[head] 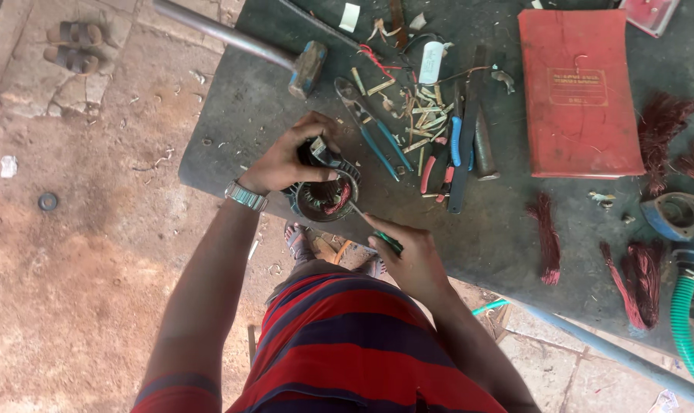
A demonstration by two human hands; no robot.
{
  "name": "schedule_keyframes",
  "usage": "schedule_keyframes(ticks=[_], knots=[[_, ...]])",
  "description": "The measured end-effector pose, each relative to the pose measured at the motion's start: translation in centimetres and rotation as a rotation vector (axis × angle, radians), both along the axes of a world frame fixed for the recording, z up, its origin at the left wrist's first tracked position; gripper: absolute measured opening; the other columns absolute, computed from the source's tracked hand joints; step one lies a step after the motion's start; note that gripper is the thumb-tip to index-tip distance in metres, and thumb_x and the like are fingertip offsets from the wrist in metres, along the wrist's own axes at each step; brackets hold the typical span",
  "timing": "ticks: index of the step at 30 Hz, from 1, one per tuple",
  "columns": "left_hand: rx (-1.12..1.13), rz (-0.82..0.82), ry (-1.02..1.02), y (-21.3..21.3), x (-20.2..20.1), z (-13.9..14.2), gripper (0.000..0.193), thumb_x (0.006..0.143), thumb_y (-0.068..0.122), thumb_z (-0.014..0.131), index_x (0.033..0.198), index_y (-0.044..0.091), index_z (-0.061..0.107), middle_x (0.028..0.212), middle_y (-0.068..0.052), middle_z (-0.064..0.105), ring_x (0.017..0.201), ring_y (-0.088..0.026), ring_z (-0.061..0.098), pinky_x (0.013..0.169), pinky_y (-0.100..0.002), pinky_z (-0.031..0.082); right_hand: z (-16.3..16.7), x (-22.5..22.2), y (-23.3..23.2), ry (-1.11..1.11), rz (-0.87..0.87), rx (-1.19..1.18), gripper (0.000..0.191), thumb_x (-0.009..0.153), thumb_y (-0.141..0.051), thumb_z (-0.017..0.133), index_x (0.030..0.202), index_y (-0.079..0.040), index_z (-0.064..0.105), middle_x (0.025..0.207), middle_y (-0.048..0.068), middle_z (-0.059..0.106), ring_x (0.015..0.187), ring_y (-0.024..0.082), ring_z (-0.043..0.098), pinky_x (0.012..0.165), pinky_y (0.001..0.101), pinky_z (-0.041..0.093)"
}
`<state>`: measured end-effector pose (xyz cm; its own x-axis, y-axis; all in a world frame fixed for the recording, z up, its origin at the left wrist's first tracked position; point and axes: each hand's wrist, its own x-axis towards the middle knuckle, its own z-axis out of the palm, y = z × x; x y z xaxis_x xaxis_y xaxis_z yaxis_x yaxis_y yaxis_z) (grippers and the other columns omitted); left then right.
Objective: The person strips and twists copper wires, then uses a screwdriver to adjust components inside a motor housing. The person works at a cluttered workbench with tools and wire scraps visible.
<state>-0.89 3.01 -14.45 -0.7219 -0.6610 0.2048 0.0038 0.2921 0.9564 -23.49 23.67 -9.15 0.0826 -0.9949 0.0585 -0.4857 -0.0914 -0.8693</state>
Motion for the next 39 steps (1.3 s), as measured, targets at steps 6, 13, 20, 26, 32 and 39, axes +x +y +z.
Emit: schedule_keyframes(ticks=[6, 13, 20, 26, 32, 39], knots=[[-0.026, 0.027, -0.003, 0.4, -0.4, -0.2, 0.047, 0.074, 0.017, 0.092, 0.112, 0.002, 0.069, 0.13, -0.011, 0.056, 0.126, -0.028, 0.058, 0.113, -0.042, 0.047, -3.1, 0.4, -2.0, -0.395, -0.02, 0.375, 0.035, 0.096, -0.007, 0.069, 0.131, -0.006, 0.066, 0.073, 0.013, 0.072, 0.052, 0.01, 0.054, 0.045, 0.0251, 0.04], [-0.147, 0.173, -0.123, 2.5, -0.5, 2.2, 0.052, 0.069, 0.023, 0.092, 0.11, 0.001, 0.07, 0.126, -0.015, 0.058, 0.123, -0.031, 0.058, 0.107, -0.042, 0.047, -4.0, 0.7, -2.3, -1.023, -0.139, 0.805, 0.017, 0.102, -0.018, 0.049, 0.117, -0.01, 0.053, 0.066, 0.011, 0.064, 0.034, 0.009, 0.042, 0.031, 0.0241, 0.029], [-0.218, 0.377, -0.469, 5.4, -3.9, 5.6, 0.06, 0.06, 0.037, 0.088, 0.114, 0.014, 0.074, 0.119, -0.012, 0.062, 0.107, -0.033, 0.062, 0.097, -0.047, 0.047, -1.6, 1.7, -1.8, -1.591, -0.233, 0.934, 0.01, 0.104, -0.016, 0.052, 0.113, -0.012, 0.053, 0.076, 0.001, 0.053, 0.041, 0.006, 0.037, 0.037, 0.0196, 0.029], [-0.291, 0.334, -0.499, 5.0, -5.9, 4.6, 0.067, 0.061, 0.047, 0.09, 0.116, 0.012, 0.074, 0.121, -0.014, 0.061, 0.11, -0.038, 0.06, 0.093, -0.049, 0.048, 1.0, 3.3, -2.5, -1.509, -0.264, 0.827, 0.019, 0.096, -0.009, 0.055, 0.115, -0.013, 0.052, 0.081, 0.002, 0.056, 0.047, 0.006, 0.042, 0.045, 0.0209, 0.031], [0.022, 0.146, -0.209, -0.8, -2.2, 0.7, 0.064, 0.074, 0.044, 0.087, 0.122, 0.005, 0.068, 0.134, -0.012, 0.055, 0.127, -0.029, 0.055, 0.108, -0.041, 0.047, 1.5, 0.0, -1.5, -0.758, 0.224, 0.821, 0.054, 0.09, -0.004, 0.058, 0.142, -0.009, 0.044, 0.08, 0.007, 0.06, 0.049, 0.008, 0.043, 0.044, 0.0224, 0.032], [-0.006, 0.072, -0.231, -1.8, -1.7, -0.5, 0.043, 0.086, 0.036, 0.082, 0.117, 0.009, 0.072, 0.137, -0.012, 0.054, 0.139, -0.028, 0.048, 0.118, -0.04, 0.038, 1.2, -2.1, 2.1, -0.288, 0.162, 0.388, 0.076, 0.093, -0.002, 0.06, 0.159, -0.011, 0.022, 0.092, 0.009, 0.065, 0.087, 0.019, 0.065, 0.086, 0.0364, 0.054]])
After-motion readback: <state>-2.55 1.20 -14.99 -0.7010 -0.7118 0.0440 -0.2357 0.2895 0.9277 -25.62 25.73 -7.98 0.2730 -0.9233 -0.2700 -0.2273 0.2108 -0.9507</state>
